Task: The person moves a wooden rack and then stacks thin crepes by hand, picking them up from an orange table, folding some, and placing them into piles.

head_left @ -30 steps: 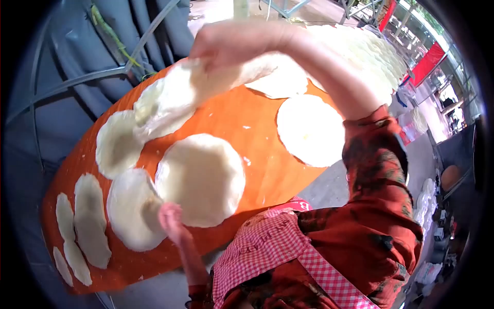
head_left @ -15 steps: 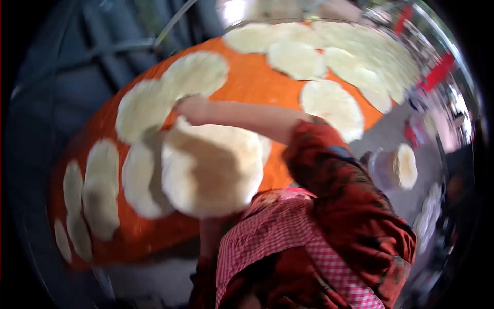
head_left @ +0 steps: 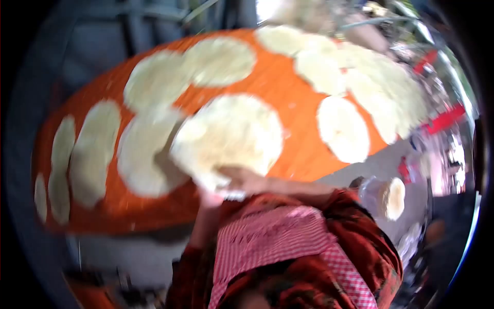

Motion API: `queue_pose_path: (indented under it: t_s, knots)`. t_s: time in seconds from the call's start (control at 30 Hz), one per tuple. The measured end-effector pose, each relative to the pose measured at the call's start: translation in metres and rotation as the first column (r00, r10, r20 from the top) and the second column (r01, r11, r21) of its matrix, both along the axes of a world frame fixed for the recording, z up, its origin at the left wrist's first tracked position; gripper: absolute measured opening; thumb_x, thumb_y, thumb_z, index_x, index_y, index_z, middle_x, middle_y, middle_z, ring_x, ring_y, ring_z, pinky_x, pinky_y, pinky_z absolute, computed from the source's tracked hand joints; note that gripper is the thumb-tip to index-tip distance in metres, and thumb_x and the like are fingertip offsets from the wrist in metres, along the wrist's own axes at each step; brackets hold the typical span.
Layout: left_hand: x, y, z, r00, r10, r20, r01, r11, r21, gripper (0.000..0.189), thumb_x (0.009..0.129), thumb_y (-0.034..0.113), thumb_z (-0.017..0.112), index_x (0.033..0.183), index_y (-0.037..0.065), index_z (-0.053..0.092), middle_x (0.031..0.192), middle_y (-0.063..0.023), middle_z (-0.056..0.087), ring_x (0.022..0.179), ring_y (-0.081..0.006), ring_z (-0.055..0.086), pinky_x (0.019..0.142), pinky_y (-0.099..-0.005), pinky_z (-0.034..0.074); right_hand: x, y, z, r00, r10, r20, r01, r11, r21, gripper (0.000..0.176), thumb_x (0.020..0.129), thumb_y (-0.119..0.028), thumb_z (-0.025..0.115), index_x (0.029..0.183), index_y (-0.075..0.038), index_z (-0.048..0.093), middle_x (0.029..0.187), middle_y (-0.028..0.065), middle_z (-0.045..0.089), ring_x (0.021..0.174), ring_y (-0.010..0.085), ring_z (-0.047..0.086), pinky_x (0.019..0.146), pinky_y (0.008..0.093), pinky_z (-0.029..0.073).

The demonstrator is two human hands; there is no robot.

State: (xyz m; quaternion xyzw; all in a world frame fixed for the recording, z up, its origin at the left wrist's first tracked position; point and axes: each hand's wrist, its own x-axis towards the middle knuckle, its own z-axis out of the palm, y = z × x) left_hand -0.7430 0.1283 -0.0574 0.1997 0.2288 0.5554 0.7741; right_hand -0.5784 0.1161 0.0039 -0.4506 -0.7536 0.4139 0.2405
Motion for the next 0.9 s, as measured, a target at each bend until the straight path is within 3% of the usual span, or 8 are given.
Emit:
queue_pose_path:
  t_s: [0.03, 0.2, 0.33, 0.43, 0.57, 0.63, 0.77, 0.9]
  knots:
    - [-0.004, 0.007, -0.037, 0.956, -0.151, 0.252, 0.165, 0.986, -0.035, 0.06, 0.093, 0.05, 0.033, 0.135, 0.008, 0.035, 0.132, -0.0105, 0.044, 0.118, -0.027, 0.045, 0.098, -0.0416, 0.039, -0.003, 0.0, 0.005, 1.0, 0.006, 0.001, -0.006, 1.0, -0.007, 0.07, 0.082, -0.048, 0.06, 0.133, -0.003, 0.042, 0.133, 0.0217, 0.044, 0.119, 0.0368, 0.046, 0.101, 0.0372, 0.037]
    - [0.004, 0.019, 0.016, 0.996, -0.039, 0.086, 0.046, 0.996, -0.078, 0.057, 0.094, 0.05, 0.032, 0.133, 0.009, 0.039, 0.129, -0.0091, 0.048, 0.115, -0.026, 0.048, 0.097, -0.0383, 0.04, -0.006, 0.003, 0.016, 0.992, -0.029, 0.121, 0.024, 0.999, 0.037, 0.065, 0.084, -0.042, 0.056, 0.129, 0.003, 0.041, 0.129, 0.0245, 0.047, 0.11, 0.0394, 0.052, 0.095, 0.0401, 0.042]
    - [0.0, 0.018, 0.011, 0.997, -0.029, 0.076, 0.042, 0.984, -0.172, 0.056, 0.094, 0.049, 0.032, 0.133, 0.009, 0.039, 0.128, -0.0081, 0.049, 0.114, -0.0251, 0.049, 0.096, -0.0382, 0.041, -0.017, -0.006, 0.014, 0.983, -0.083, 0.162, 0.018, 0.93, 0.368, 0.06, 0.078, -0.025, 0.056, 0.128, 0.003, 0.041, 0.117, 0.0256, 0.054, 0.094, 0.04, 0.059, 0.082, 0.0414, 0.05]
    - [-0.008, 0.024, -0.013, 0.96, -0.199, 0.199, 0.207, 0.978, -0.024, 0.057, 0.094, 0.049, 0.034, 0.134, 0.009, 0.039, 0.129, -0.0079, 0.048, 0.115, -0.0254, 0.048, 0.097, -0.0384, 0.04, -0.015, -0.006, 0.015, 0.972, -0.051, 0.231, -0.02, 0.955, 0.294, 0.06, 0.077, -0.024, 0.056, 0.13, 0.0, 0.041, 0.105, 0.0233, 0.06, 0.078, 0.0353, 0.063, 0.072, 0.0407, 0.052]
    - [0.001, 0.006, 0.024, 0.988, 0.149, 0.044, -0.155, 0.967, 0.203, 0.062, 0.094, 0.05, 0.036, 0.139, 0.008, 0.03, 0.138, -0.0094, 0.04, 0.123, -0.0274, 0.042, 0.105, -0.0425, 0.032, -0.017, 0.004, -0.011, 0.975, -0.187, 0.12, 0.161, 0.966, 0.202, 0.036, 0.086, -0.016, 0.053, 0.12, -0.002, 0.053, 0.084, 0.02, 0.063, 0.067, 0.0272, 0.062, 0.066, 0.0337, 0.051]
    - [-0.007, 0.004, 0.037, 0.953, 0.11, 0.281, -0.095, 0.993, -0.067, 0.068, 0.093, 0.056, 0.03, 0.143, 0.009, 0.023, 0.144, -0.0102, 0.031, 0.131, -0.0288, 0.031, 0.109, -0.0429, 0.025, -0.007, 0.013, -0.013, 0.941, -0.3, -0.158, 0.249, 0.928, -0.278, 0.029, 0.091, -0.014, 0.051, 0.115, 0.001, 0.056, 0.081, 0.0181, 0.063, 0.072, 0.0207, 0.06, 0.069, 0.0313, 0.049]
    - [-0.012, -0.012, 0.051, 0.961, 0.053, 0.272, -0.027, 0.995, -0.098, 0.076, 0.091, 0.063, 0.022, 0.144, 0.009, 0.02, 0.146, -0.0109, 0.027, 0.134, -0.0301, 0.027, 0.11, -0.0435, 0.021, 0.008, 0.022, -0.013, 0.962, -0.258, -0.085, 0.237, 0.951, -0.2, 0.026, 0.093, -0.014, 0.05, 0.111, 0.002, 0.057, 0.086, 0.0173, 0.064, 0.079, 0.0176, 0.058, 0.072, 0.0293, 0.047]
    - [-0.023, -0.02, 0.034, 0.959, -0.053, 0.279, 0.085, 0.991, -0.102, 0.06, 0.091, 0.037, 0.033, 0.142, 0.007, 0.024, 0.143, -0.0116, 0.031, 0.131, -0.0301, 0.031, 0.109, -0.0442, 0.022, -0.004, 0.015, 0.019, 0.975, -0.221, -0.016, 0.213, 0.954, -0.211, 0.037, 0.09, -0.027, 0.055, 0.113, 0.001, 0.057, 0.095, 0.0203, 0.063, 0.082, 0.0275, 0.061, 0.076, 0.0345, 0.048]
